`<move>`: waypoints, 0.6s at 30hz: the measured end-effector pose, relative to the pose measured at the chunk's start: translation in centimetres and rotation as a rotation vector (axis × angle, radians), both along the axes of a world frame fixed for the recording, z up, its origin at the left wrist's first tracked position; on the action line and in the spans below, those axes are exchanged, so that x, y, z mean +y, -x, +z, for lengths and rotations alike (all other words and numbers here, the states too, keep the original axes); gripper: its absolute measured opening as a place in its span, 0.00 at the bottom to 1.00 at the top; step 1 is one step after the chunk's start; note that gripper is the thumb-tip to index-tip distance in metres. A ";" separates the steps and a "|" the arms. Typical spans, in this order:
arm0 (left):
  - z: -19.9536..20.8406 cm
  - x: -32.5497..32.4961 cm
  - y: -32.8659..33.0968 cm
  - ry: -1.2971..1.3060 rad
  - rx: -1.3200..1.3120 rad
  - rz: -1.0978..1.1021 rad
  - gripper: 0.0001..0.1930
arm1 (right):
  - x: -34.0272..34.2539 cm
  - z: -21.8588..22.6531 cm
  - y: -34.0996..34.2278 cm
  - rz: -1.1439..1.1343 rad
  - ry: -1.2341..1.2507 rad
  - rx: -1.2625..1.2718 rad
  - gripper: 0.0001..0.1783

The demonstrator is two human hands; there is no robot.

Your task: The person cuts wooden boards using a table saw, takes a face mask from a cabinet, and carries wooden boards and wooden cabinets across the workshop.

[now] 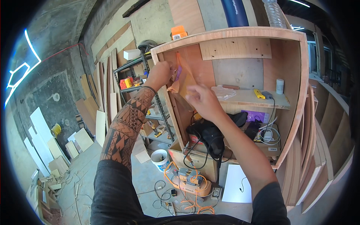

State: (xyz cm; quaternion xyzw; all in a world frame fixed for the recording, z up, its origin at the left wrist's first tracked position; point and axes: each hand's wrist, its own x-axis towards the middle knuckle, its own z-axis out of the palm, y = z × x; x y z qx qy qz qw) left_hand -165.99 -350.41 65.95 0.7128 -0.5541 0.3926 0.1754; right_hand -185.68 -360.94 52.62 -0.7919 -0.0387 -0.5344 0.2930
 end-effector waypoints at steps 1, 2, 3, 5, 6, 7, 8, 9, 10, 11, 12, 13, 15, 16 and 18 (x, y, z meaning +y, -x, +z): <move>0.0 0.2 -0.1 0.005 -0.003 0.002 0.06 | -0.1 1.1 -2.4 -0.050 0.010 -0.069 0.21; 0.1 0.7 -0.5 0.003 0.027 0.001 0.07 | -0.1 1.8 -5.0 -0.042 0.014 -0.072 0.21; 0.1 0.7 -0.5 0.004 0.058 -0.014 0.09 | -0.4 2.6 -7.1 -0.123 0.030 -0.079 0.21; 0.1 0.8 -0.4 0.006 0.107 -0.028 0.08 | 0.2 3.7 -10.0 -0.204 0.050 -0.089 0.21; 0.0 0.8 -0.4 0.005 0.158 -0.040 0.08 | 0.6 4.0 -11.4 -0.279 0.001 -0.037 0.21; 0.0 0.8 -0.3 0.009 0.156 -0.042 0.08 | 0.6 4.3 -12.5 -0.354 -0.048 0.014 0.20; -0.1 0.6 -0.2 0.019 0.156 -0.038 0.09 | 0.4 4.5 -13.3 -0.357 -0.044 0.012 0.20; -0.2 0.3 -0.2 0.029 0.157 -0.036 0.09 | 0.2 4.5 -14.1 -0.360 -0.084 0.033 0.19; -0.1 0.0 -0.3 0.033 0.157 -0.042 0.09 | -0.2 4.5 -14.7 -0.365 -0.124 0.054 0.18; 0.0 -0.4 -0.3 0.084 0.127 -0.062 0.09 | -0.7 4.3 -15.1 -0.372 -0.120 0.053 0.18; -0.1 0.1 -0.8 0.133 0.099 -0.065 0.10 | -0.2 4.1 -15.6 -0.408 -0.119 0.072 0.18; 0.0 0.7 -1.2 0.135 0.102 -0.057 0.10 | 0.3 3.8 -15.9 -0.445 -0.118 0.090 0.18; 0.1 1.3 -1.7 0.241 0.108 -0.051 0.11 | 0.5 3.2 -16.5 -0.450 -0.111 0.073 0.17; 0.0 1.4 -1.8 0.239 0.114 -0.054 0.11 | 0.2 2.7 -16.7 -0.462 -0.106 0.054 0.16; -0.1 1.7 -1.9 0.359 0.133 -0.154 0.10 | -0.3 2.1 -16.8 -0.466 -0.083 0.049 0.16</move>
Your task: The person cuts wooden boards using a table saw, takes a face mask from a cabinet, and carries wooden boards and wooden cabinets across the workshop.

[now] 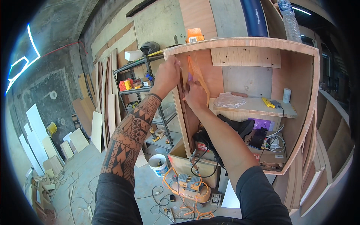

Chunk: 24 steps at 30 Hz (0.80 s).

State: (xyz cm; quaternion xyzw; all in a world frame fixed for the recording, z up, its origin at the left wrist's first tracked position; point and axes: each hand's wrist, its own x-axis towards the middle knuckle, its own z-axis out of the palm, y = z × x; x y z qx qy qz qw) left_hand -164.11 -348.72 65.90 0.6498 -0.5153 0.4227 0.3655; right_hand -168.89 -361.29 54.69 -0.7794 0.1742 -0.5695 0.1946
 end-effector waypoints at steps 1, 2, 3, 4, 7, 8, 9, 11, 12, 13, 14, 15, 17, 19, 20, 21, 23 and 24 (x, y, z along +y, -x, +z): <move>0.3 0.2 0.1 0.000 -0.003 -0.004 0.10 | -0.3 -0.2 0.0 0.001 0.025 -0.004 0.16; 0.6 0.3 0.1 0.065 -0.002 -0.065 0.10 | -0.4 -0.5 -0.1 -0.004 0.025 -0.006 0.16; 0.9 0.5 0.2 0.129 -0.001 -0.126 0.10 | -0.4 -0.7 0.0 -0.008 0.015 -0.006 0.16; 1.1 0.8 0.2 0.128 -0.002 -0.130 0.10 | -0.4 -0.9 0.0 -0.012 0.006 -0.006 0.17; 1.7 1.6 0.7 0.138 0.021 -0.124 0.10 | -0.4 -0.8 0.2 -0.039 -0.010 0.092 0.17; 1.7 2.0 0.9 0.186 0.064 -0.157 0.09 | -0.2 -0.6 0.2 -0.045 -0.012 0.091 0.17; 1.6 2.2 0.9 0.233 0.108 -0.194 0.09 | -0.1 -0.5 0.1 -0.068 0.052 0.043 0.16; 1.4 3.3 0.8 0.266 0.099 -0.202 0.09 | 0.1 -0.4 0.1 -0.100 0.115 -0.002 0.16; 1.2 4.3 0.5 0.305 0.086 -0.191 0.08 | 0.9 -0.1 0.1 -0.096 0.155 -0.048 0.14; 0.8 5.0 1.0 0.305 0.093 -0.201 0.08 | 0.6 -0.1 0.1 -0.106 0.195 -0.091 0.13; 0.2 5.9 1.4 0.274 0.102 -0.215 0.08 | 0.1 0.0 0.2 -0.117 0.196 -0.084 0.13; -0.4 7.2 2.2 0.245 0.105 -0.226 0.08 | -0.3 0.4 0.3 -0.171 0.284 -0.022 0.13; -2.5 9.0 1.8 0.230 0.170 -0.261 0.08 | 0.0 0.6 0.1 -0.220 0.369 0.050 0.13; -5.1 11.4 0.5 0.187 0.150 -0.292 0.07 | 1.6 0.8 0.0 -0.248 0.267 0.215 0.14; -6.6 11.9 0.3 0.182 0.157 -0.305 0.07 | 1.1 0.8 -0.5 -0.261 0.262 0.222 0.14; -8.1 11.6 0.8 0.180 0.226 -0.354 0.07 | -0.9 0.7 -0.5 -0.145 0.193 0.155 0.15; -11.4 11.9 0.7 0.164 0.305 -0.404 0.07 | -1.8 0.3 -0.1 -0.034 0.114 0.092 0.16; -13.2 12.9 0.2 0.171 0.365 -0.448 0.06 | -0.3 0.4 0.2 0.013 0.185 0.027 0.16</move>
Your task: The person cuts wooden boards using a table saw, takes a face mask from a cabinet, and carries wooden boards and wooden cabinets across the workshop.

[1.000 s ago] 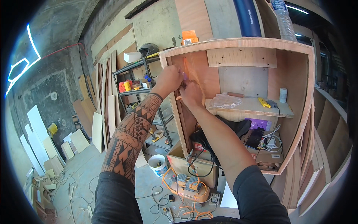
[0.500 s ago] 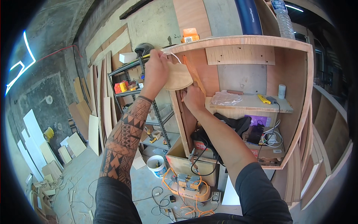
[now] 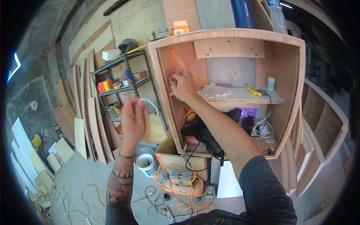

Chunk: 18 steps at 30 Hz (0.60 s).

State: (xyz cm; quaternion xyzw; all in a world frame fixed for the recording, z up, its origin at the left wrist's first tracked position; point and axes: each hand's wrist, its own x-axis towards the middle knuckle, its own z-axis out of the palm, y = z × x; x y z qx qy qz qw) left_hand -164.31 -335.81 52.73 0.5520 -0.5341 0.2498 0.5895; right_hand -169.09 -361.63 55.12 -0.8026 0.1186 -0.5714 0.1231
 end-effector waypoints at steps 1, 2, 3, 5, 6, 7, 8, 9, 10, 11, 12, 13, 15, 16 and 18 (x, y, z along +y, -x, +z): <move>-1.7 -0.2 0.0 -0.001 0.059 -0.080 0.06 | 0.0 -0.3 0.9 0.020 0.067 -0.059 0.15; -3.4 -0.4 0.0 -0.008 0.088 -0.111 0.06 | 0.2 -0.5 1.5 0.045 0.104 -0.140 0.16; -5.0 -0.7 0.2 -0.022 0.115 -0.150 0.06 | 0.4 -0.9 2.1 0.059 0.140 -0.222 0.16; -8.5 -1.1 0.1 -0.041 0.214 -0.173 0.06 | 2.9 -2.0 4.3 0.268 -0.083 -0.255 0.15; -9.7 -1.6 1.3 -0.059 0.228 -0.202 0.06 | 3.7 -3.5 5.6 0.231 -0.062 -0.317 0.15; -10.7 -1.4 2.5 -0.075 0.243 -0.221 0.06 | 4.8 -5.8 7.1 0.202 -0.036 -0.375 0.15; -12.2 -1.3 3.3 -0.122 0.244 -0.280 0.06 | 6.3 -8.3 9.4 0.391 -0.194 -0.224 0.16; -13.7 -1.3 3.9 -0.162 0.240 -0.339 0.06 | 8.1 -11.0 11.5 0.583 -0.354 -0.085 0.18; -15.1 -1.6 5.0 -0.197 0.184 -0.309 0.06 | 9.5 -14.1 13.8 0.686 -0.402 0.038 0.21; -16.8 -1.9 6.6 -0.227 0.125 -0.270 0.06 | 10.9 -17.8 16.3 0.755 -0.606 0.155 0.23; -18.3 -2.5 8.6 -0.316 0.203 -0.334 0.06 | 12.3 -20.2 19.6 0.693 -0.657 0.208 0.23; -19.7 -2.7 10.8 -0.409 0.274 -0.397 0.06 | 13.9 -22.2 22.9 0.631 -0.708 0.258 0.23; -24.6 -3.8 14.1 -0.516 0.423 -0.734 0.06 | 15.1 -28.9 27.8 0.302 -0.823 0.400 0.21; -28.2 -3.8 15.1 -0.559 0.459 -0.767 0.07 | 16.6 -31.1 29.8 0.223 -0.878 0.357 0.19; -32.4 -2.8 18.3 -0.638 0.492 -0.857 0.07 | 19.5 -34.6 34.1 0.085 -0.962 0.289 0.17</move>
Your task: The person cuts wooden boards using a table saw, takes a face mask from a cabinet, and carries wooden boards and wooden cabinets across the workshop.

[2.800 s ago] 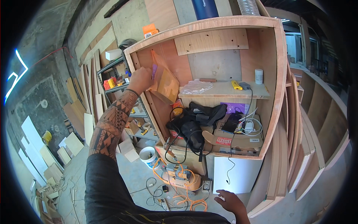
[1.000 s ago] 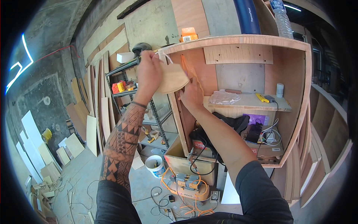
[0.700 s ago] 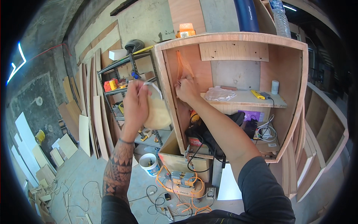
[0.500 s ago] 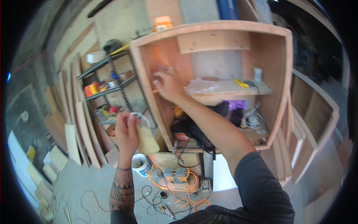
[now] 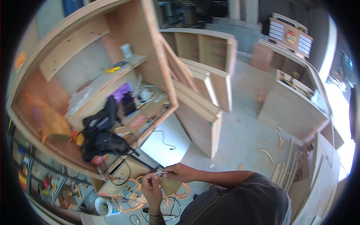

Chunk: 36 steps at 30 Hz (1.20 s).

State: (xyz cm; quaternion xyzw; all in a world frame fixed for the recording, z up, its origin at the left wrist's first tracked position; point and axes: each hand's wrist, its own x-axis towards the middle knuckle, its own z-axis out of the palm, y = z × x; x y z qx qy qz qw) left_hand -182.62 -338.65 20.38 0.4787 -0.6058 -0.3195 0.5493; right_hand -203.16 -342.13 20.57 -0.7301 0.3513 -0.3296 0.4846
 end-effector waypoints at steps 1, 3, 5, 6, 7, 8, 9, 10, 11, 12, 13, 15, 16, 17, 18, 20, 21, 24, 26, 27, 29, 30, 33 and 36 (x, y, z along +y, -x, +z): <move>-0.9 1.1 2.0 -0.139 0.146 -0.061 0.07 | 1.3 -1.2 1.9 -0.091 0.005 0.059 0.14; -2.3 2.5 5.5 -0.299 0.286 -0.162 0.07 | 4.4 -2.2 5.5 -0.224 -0.002 0.126 0.12; -3.7 3.3 8.3 -0.324 0.171 -0.272 0.07 | 7.6 -1.6 8.1 -0.399 0.025 0.071 0.10; -3.8 3.3 9.4 -0.302 0.069 -0.324 0.08 | 8.2 -2.2 9.5 -0.463 0.243 0.131 0.10; -4.0 3.4 10.7 -0.308 0.066 -0.350 0.08 | 9.4 -2.7 10.9 -0.488 0.236 0.136 0.10; -4.2 3.5 12.1 -0.311 0.081 -0.390 0.08 | 10.9 -3.2 12.3 -0.697 0.291 0.193 0.11; -4.4 3.6 13.3 -0.314 0.096 -0.415 0.08 | 11.9 -3.0 13.4 -0.892 0.344 0.249 0.11; -4.1 3.4 14.7 -0.360 0.171 -0.404 0.09 | 12.8 -2.9 14.5 -1.058 0.306 0.215 0.11; -4.3 2.9 16.2 -0.408 0.255 -0.386 0.10 | 13.8 -2.8 16.0 -1.136 0.140 -0.023 0.08; -4.5 2.4 18.0 -0.426 0.331 -0.387 0.11 | 14.8 -2.7 17.7 -1.202 0.031 -0.088 0.07; -4.7 2.0 19.9 -0.446 0.407 -0.382 0.11 | 15.7 -2.6 19.5 -1.264 -0.082 -0.152 0.08; -4.4 1.8 24.5 -0.503 0.507 -0.447 0.12 | 17.9 -3.6 23.0 -1.254 -0.281 -0.382 0.11; -3.9 2.2 27.2 -0.526 0.503 -0.496 0.12 | 19.0 -4.1 24.5 -1.225 -0.197 -0.612 0.11; -3.4 3.1 29.7 -0.552 0.499 -0.543 0.11 | 20.6 -4.6 26.1 -1.193 -0.113 -0.839 0.12; -3.7 4.3 31.8 -0.577 0.493 -0.520 0.11 | 22.1 -5.2 27.9 -1.111 -0.124 -0.933 0.12; -4.5 6.4 36.8 -0.538 0.523 -0.683 0.11 | 24.8 -5.6 31.3 -1.089 -0.104 -1.034 0.12; -4.5 7.8 39.0 -0.557 0.516 -0.689 0.11 | 26.1 -5.8 32.9 -1.070 -0.051 -1.139 0.13; -4.4 12.9 44.9 -0.630 0.530 -0.809 0.13 | 30.5 -5.4 38.2 -1.120 -0.052 -1.147 0.15; -4.4 15.4 47.8 -0.643 0.485 -0.834 0.15 | 33.2 -5.0 40.9 -1.171 -0.051 -1.153 0.16; -4.3 16.6 49.3 -0.646 0.451 -0.847 0.16 | 34.5 -4.8 42.1 -1.142 -0.058 -1.238 0.17; -4.0 18.3 52.0 -0.681 0.434 -0.896 0.21 | 36.9 -4.8 44.2 -1.121 -0.054 -1.329 0.18; -3.9 18.9 53.2 -0.681 0.411 -0.940 0.21 | 37.9 -4.9 45.1 -1.110 -0.064 -1.446 0.18; -4.0 20.1 56.1 -0.689 0.369 -1.027 0.22 | 39.7 -5.2 47.0 -1.106 -0.052 -1.651 0.19; -4.1 20.1 58.6 -0.763 0.387 -1.064 0.22 | 41.6 -7.3 49.6 -1.012 -0.028 -1.805 0.18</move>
